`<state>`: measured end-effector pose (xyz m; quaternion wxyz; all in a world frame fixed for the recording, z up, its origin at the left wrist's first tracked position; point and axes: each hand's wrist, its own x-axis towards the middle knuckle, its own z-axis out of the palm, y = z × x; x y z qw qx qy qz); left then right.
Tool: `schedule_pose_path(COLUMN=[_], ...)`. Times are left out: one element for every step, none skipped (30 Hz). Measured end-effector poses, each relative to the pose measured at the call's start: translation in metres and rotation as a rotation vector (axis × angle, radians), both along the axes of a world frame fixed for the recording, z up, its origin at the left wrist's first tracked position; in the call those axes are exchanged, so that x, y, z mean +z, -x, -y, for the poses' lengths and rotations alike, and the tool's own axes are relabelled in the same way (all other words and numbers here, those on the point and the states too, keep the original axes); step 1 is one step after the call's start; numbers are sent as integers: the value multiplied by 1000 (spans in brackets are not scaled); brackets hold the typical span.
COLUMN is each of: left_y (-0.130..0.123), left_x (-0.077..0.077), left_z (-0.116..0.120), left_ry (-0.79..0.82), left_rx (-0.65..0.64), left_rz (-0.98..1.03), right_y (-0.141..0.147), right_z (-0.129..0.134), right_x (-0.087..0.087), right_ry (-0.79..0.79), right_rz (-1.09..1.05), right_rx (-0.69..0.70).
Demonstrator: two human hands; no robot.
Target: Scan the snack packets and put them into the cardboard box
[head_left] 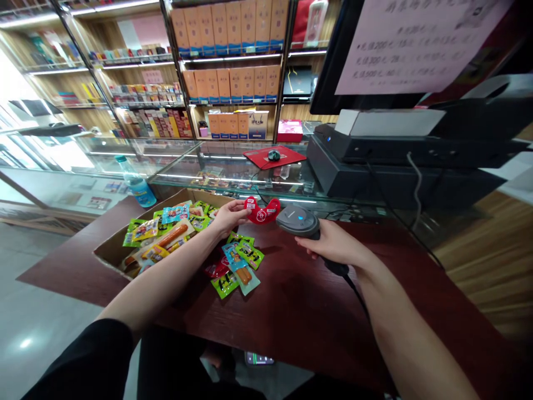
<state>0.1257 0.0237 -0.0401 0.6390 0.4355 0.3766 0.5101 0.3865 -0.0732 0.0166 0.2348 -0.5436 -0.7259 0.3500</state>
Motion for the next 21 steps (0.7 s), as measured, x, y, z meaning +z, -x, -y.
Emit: schedule_pose_path(left_y=[0,-1,-1,-1,-1,0,3,8,16,25,38,53,70,87,105,122,138,151,161,167,170], left_x=[0,1,1,2,3,5,8,11,16,22,29,37,45,53,60,67,73,78,81,82,82], left_z=[1,1,1,1,1,0,-1,-3,-4,-5,-5,-4,-3,0,4,7,12,16,19,22,25], left_ry=[0,-1,-3,-7,-12,-19,-27,-35,-44,-56,-73,-98,-128,-162,-195,-221,-238,-248,-250,-249,-249], left_rx=[-3,-3,0,4,11,21,34,52,75,103,131,161,192,222,256,290,321,353,380,399,408], left_rz=[-2,-6,-10,-13,-14,-13,-11,-12,-18,-31,-49,-71,-94,-117,-139,-162,-183,-201,-215,-227,-237], right_y=[0,1,1,1,0,0,-1,-1,-2,-2,-2,-1,0,1,3,4,5,7,8,9,10], right_z=[0,0,1,1,1,1,0,0,-1,-1,-2,-2,-3,-3,-3,-3,-3,-4,-4,-5,-5], right_x=[0,0,0,0,0,-1,-2,-3,-4,-5,-5,-6,-7,-8,-9,-10,-12,-14,-16,-17,-19], right_ry=[7,13,16,17,17,15,12,8,4,0,-4,-5,-2,3,10,15,19,20,19,18,18], right_rz=[-4,-9,-15,-20,-23,-23,-22,-22,-23,-26,-29,-28,-24,-16,-6,4,13,19,21,22,20], right_rx=[-3,-6,-9,-11,-12,-10,-7,-2,4,11,14,16,16,14,14,17,23,31,38,47,53])
